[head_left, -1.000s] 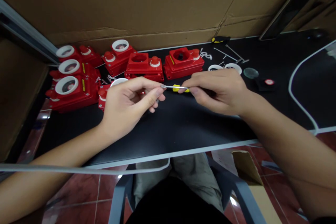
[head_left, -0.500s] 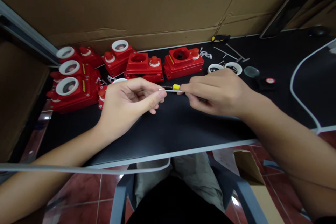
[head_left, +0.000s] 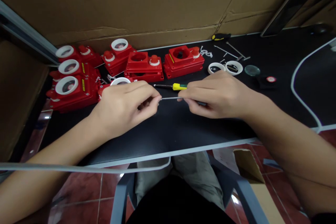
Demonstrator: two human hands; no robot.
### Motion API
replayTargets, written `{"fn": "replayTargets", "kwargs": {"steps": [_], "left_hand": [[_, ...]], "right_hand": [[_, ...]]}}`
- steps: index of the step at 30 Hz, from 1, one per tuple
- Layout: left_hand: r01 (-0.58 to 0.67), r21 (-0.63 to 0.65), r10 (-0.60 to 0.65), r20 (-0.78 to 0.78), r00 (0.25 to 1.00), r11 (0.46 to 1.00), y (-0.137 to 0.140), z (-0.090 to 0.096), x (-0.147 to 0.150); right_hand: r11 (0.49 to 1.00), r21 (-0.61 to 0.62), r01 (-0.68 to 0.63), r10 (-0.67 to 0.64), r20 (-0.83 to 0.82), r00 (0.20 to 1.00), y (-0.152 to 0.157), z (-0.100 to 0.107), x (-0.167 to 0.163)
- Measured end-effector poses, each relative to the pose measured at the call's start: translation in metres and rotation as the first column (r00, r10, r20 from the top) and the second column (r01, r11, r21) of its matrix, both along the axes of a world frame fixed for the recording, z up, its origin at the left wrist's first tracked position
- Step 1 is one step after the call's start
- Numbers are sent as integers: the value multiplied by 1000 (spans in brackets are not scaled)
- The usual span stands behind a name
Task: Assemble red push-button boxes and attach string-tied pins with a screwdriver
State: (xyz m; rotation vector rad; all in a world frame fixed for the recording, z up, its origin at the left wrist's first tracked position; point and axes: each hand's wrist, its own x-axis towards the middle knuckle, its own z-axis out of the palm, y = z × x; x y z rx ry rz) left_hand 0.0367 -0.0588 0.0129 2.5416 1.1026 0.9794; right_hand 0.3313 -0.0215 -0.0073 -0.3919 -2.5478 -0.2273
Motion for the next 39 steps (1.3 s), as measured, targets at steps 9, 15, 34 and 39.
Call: {"fn": "replayTargets", "kwargs": {"steps": [9, 15, 34, 39], "left_hand": [[132, -450, 83, 428, 900, 883, -7, 2, 7], [340, -594, 27, 521, 853, 729, -6, -2, 16], [188, -444, 14, 414, 910, 876, -7, -9, 17], [379, -574, 34, 580, 814, 726, -8, -13, 17]], "right_hand": [[933, -343, 106, 5, 308, 951, 10, -1, 1], [957, -290, -10, 68, 190, 979, 12, -9, -5], [464, -733, -498, -191, -632, 751, -17, -27, -51], [432, -766, -476, -299, -620, 726, -17, -18, -43]]}}
